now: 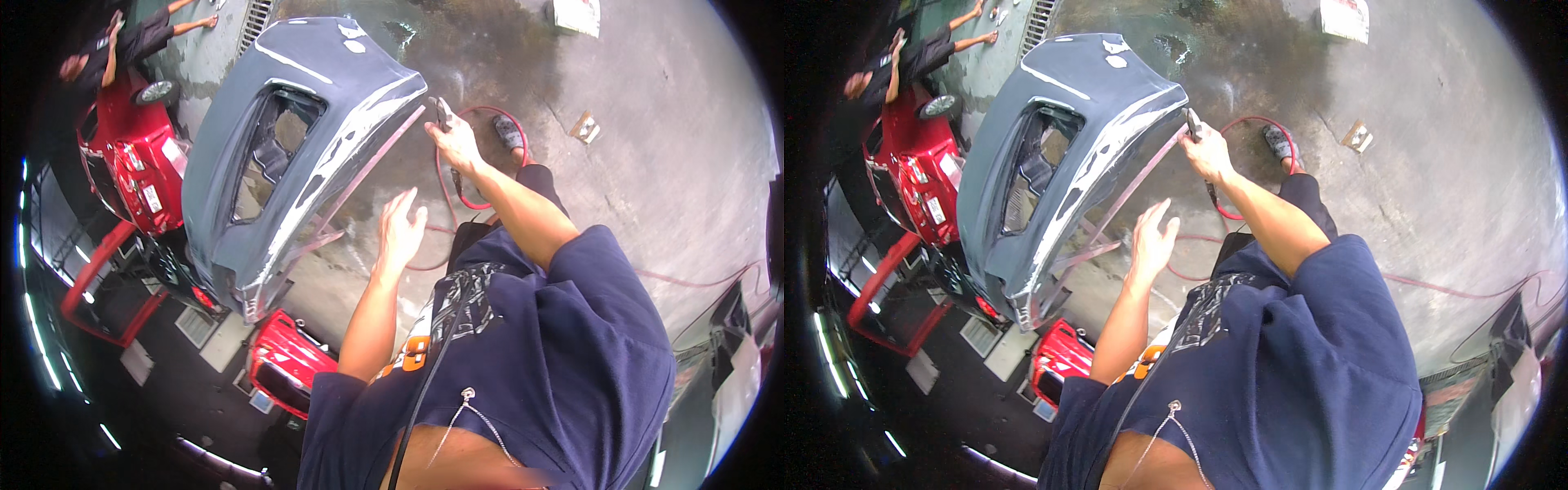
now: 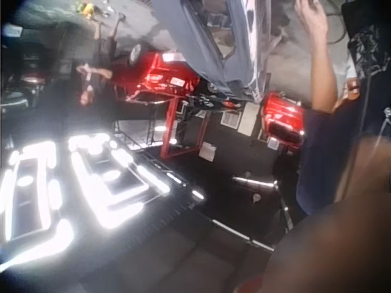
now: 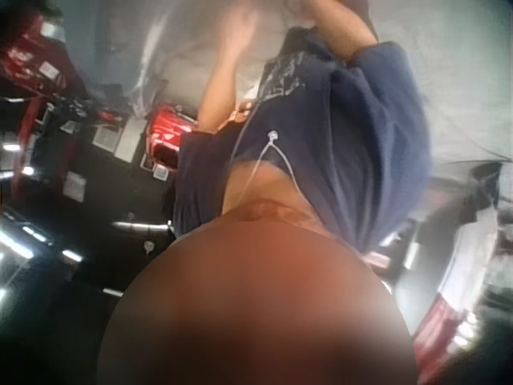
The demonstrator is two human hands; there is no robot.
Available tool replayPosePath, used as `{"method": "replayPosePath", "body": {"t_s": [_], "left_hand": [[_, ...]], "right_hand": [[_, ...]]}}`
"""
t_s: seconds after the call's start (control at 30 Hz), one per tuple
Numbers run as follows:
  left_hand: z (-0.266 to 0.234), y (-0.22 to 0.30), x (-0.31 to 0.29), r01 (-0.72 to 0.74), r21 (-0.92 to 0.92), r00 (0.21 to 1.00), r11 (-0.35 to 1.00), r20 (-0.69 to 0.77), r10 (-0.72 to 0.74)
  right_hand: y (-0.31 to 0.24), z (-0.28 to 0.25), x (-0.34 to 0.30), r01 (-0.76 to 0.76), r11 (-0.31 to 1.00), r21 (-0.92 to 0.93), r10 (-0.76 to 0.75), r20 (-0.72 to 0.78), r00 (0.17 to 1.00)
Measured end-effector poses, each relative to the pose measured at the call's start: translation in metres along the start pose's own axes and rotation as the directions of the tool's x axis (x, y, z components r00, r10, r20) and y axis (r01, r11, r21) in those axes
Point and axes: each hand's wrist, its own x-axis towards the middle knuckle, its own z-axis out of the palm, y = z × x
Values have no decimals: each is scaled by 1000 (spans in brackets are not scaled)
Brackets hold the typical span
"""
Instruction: The person wipes a detached car bumper with a cloth, then uses a spray gun to apply a liquid coating to the bumper surface. The person moves around the bumper, spraying different sections and occasionally touching the surface.
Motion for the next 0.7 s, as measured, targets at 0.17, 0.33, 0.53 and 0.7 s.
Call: {"method": "replayPosePath", "body": {"t_s": [0.17,0.33,0.53,0.7], "left_hand": [[48,18,52,400,-692,904,601,405,-136],[67,28,49,356,-823,934,442,297,-198],[48,22,41,426,-636,897,643,202,-394],[34,7,41,363,-586,931,725,189,-313]], "right_hand": [[-16,1,-31,-135,904,405,171,-54,984],[-21,4,-27,-259,933,248,208,215,954],[46,-68,-35,-32,983,179,-31,339,940],[214,-221,-199,-316,330,-889,342,-199,918]]}}
